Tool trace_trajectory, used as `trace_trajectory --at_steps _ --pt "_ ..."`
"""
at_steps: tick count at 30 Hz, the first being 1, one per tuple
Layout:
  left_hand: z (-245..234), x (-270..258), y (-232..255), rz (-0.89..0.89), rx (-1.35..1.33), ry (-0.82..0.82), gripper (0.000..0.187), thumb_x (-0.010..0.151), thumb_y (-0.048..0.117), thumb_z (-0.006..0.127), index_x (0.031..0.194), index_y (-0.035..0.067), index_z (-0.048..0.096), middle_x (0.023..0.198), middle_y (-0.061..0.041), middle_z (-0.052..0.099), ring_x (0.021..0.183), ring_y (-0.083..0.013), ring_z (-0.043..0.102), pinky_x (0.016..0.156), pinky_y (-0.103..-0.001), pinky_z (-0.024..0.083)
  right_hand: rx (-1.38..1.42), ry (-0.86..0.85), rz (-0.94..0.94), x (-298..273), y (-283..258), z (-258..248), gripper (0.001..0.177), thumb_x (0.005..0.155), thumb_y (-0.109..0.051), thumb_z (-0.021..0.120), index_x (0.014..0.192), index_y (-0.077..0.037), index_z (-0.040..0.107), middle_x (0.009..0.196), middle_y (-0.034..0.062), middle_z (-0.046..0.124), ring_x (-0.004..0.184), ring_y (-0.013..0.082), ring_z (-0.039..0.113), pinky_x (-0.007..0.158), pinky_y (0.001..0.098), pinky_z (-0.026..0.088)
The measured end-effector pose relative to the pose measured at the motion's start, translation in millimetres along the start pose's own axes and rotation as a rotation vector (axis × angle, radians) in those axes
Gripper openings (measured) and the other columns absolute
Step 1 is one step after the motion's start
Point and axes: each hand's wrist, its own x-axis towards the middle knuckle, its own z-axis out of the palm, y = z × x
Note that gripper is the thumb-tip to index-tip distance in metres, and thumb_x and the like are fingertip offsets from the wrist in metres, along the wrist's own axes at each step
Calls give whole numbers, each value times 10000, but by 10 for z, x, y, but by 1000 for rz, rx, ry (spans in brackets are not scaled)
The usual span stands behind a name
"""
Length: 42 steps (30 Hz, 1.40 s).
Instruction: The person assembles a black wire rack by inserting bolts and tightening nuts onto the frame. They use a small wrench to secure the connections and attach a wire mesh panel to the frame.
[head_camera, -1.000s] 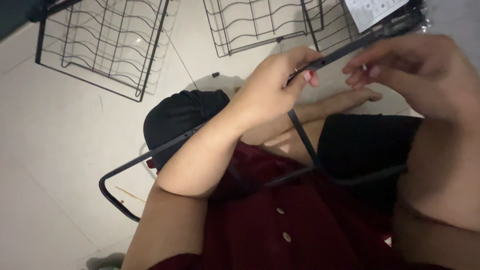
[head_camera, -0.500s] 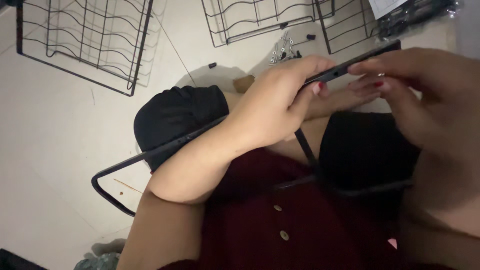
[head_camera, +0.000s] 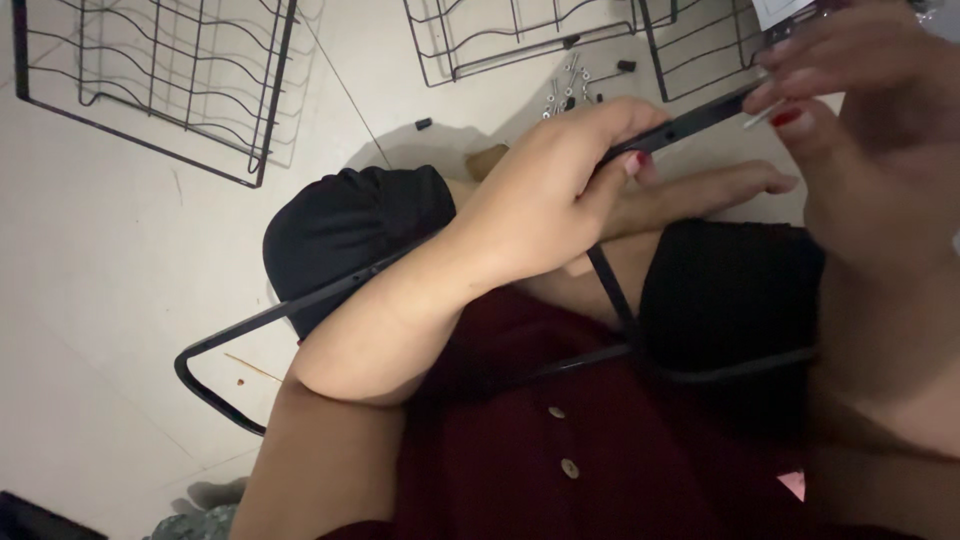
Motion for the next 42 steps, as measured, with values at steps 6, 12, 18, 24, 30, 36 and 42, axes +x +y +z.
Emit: trace_trajectory --at_steps 6,12,18,24,30,36,42 --pt "26 -29 -29 -8 3 2 244 1025 0 565 1258 35 628 981 -81 739 941 -227 748 852 -344 580 -342 -65 -205 51 -104 83 110 932 -77 838 994 -32 760 1012 94 756 1149 269 676 987 386 490" --pt "7 -22 -5 -49 -2 0 228 1028 11 567 1244 31 637 970 -80 745 933 -218 753 840 -336 581 -496 -61 -312 90 -232 172 103 950 -112 863 1002 -66 786 1028 67 756 1168 244 670 1061 409 456" --pt "28 -20 -53 -57 -49 6 242 1034 -8 541 1256 15 635 1012 -94 740 975 -194 760 877 -319 600 -709 -23 -497 152 -312 282 113 871 -100 884 888 -31 796 951 74 758 1074 257 684 1151 515 416" --pt "47 -9 -124 -65 -38 10 228 1013 -10 562 1230 -6 634 961 -101 745 950 -199 759 849 -330 583 -458 -24 -223 143 -195 298 107 937 -143 875 932 -61 805 990 84 767 1092 282 694 1057 535 439" --pt "61 31 -253 -3 -11 19 171 1010 3 587 1175 -10 631 941 -104 753 943 -215 764 850 -345 581 -749 -80 -475 143 -263 275 87 852 -82 872 903 -79 803 969 26 765 1079 220 668 1141 470 415" --pt "74 47 -267 -40 -23 4 197 985 -1 569 1159 12 659 904 -83 763 889 -204 769 805 -345 584 -553 -114 -279 4 -108 206 134 932 -134 837 1034 -117 752 1123 13 718 1116 196 612 1025 363 429" --pt "89 58 -268 -21 10 21 204 972 4 581 1162 12 654 914 -85 766 890 -208 769 819 -340 584 -395 -136 -208 154 -149 220 302 843 -198 936 992 -80 702 1089 100 664 1084 288 606 927 442 455"
